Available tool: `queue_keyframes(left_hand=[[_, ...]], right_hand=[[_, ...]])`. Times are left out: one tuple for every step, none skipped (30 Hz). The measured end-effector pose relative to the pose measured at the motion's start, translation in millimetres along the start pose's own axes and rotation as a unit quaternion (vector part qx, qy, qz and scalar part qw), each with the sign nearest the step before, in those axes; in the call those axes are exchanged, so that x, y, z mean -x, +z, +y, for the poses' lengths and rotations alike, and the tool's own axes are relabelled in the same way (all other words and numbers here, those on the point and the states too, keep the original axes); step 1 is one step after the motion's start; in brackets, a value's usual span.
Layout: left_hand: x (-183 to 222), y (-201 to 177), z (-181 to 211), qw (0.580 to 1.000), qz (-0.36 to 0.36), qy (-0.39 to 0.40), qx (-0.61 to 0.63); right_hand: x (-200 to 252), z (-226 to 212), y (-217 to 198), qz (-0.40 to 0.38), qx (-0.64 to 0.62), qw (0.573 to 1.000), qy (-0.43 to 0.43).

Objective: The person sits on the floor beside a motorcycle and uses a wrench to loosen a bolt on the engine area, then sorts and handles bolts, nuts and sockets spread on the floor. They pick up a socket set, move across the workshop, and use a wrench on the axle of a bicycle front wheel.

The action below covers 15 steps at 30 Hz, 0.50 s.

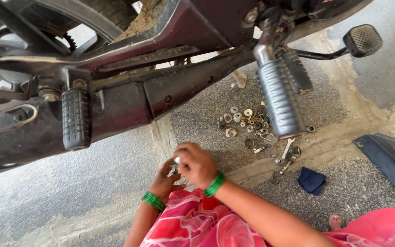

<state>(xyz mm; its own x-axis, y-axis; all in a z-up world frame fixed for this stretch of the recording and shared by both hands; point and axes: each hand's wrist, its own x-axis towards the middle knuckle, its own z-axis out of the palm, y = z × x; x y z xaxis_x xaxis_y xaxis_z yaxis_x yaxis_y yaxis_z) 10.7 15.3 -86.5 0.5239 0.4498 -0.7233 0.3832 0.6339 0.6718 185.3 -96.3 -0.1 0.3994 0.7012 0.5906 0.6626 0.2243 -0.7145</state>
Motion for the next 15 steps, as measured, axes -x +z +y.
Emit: queue_keyframes(left_hand=[[-4.4, -2.1, -3.6, 1.0, 0.015, -0.009, 0.001], [0.9, 2.7, 1.9, 1.0, 0.012, -0.009, -0.002], [6.0, 7.4, 7.4, 1.0, 0.009, -0.006, 0.001], [11.2, 12.4, 12.0, 1.0, 0.006, -0.003, 0.005], [7.7, 9.1, 10.6, 1.0, 0.003, -0.004, 0.004], [5.9, 6.4, 6.4, 1.0, -0.003, 0.006, 0.008], [4.6, 3.8, 2.2, 1.0, -0.008, 0.016, 0.012], [6.4, 5.3, 5.2, 1.0, -0.009, 0.017, 0.011], [8.5, 7.1, 8.5, 1.0, -0.017, 0.016, 0.005], [9.7, 9.6, 11.2, 1.0, -0.026, 0.015, 0.001], [9.5, 11.6, 16.6, 0.999, -0.028, 0.016, -0.001], [10.7, 14.2, 17.9, 1.0, -0.022, 0.01, 0.005], [11.3, 16.8, 18.9, 1.0, -0.016, 0.005, 0.01], [10.5, 16.2, 17.4, 1.0, -0.017, 0.003, 0.009], [10.0, 15.9, 16.2, 1.0, -0.023, 0.009, 0.012]], right_hand=[[5.8, 3.1, 11.5, -0.015, 0.013, 1.0, -0.008], [17.9, 12.0, 18.3, -0.013, 0.015, 1.0, -0.007], [29.7, 21.1, 25.3, -0.057, 0.032, 0.998, 0.017], [42.2, 30.4, 32.0, -0.103, 0.049, 0.993, 0.043], [40.1, 26.3, 30.5, -0.101, 0.051, 0.993, 0.044], [40.5, 21.2, 28.3, -0.139, 0.102, 0.984, 0.032], [40.9, 15.7, 25.9, -0.177, 0.153, 0.972, 0.02], [43.9, 15.8, 25.7, -0.175, 0.154, 0.972, 0.02], [46.7, 15.8, 25.2, -0.197, 0.189, 0.962, 0.017], [49.8, 16.5, 24.1, -0.219, 0.224, 0.95, 0.015], [43.3, 16.0, 24.0, -0.217, 0.226, 0.95, 0.015], [40.7, 14.6, 23.2, -0.301, 0.234, 0.923, 0.048], [38.2, 13.8, 22.6, -0.383, 0.241, 0.888, 0.081], [33.7, 10.5, 20.0, -0.383, 0.241, 0.888, 0.084], [28.9, 7.1, 17.0, -0.381, 0.268, 0.883, 0.047]])
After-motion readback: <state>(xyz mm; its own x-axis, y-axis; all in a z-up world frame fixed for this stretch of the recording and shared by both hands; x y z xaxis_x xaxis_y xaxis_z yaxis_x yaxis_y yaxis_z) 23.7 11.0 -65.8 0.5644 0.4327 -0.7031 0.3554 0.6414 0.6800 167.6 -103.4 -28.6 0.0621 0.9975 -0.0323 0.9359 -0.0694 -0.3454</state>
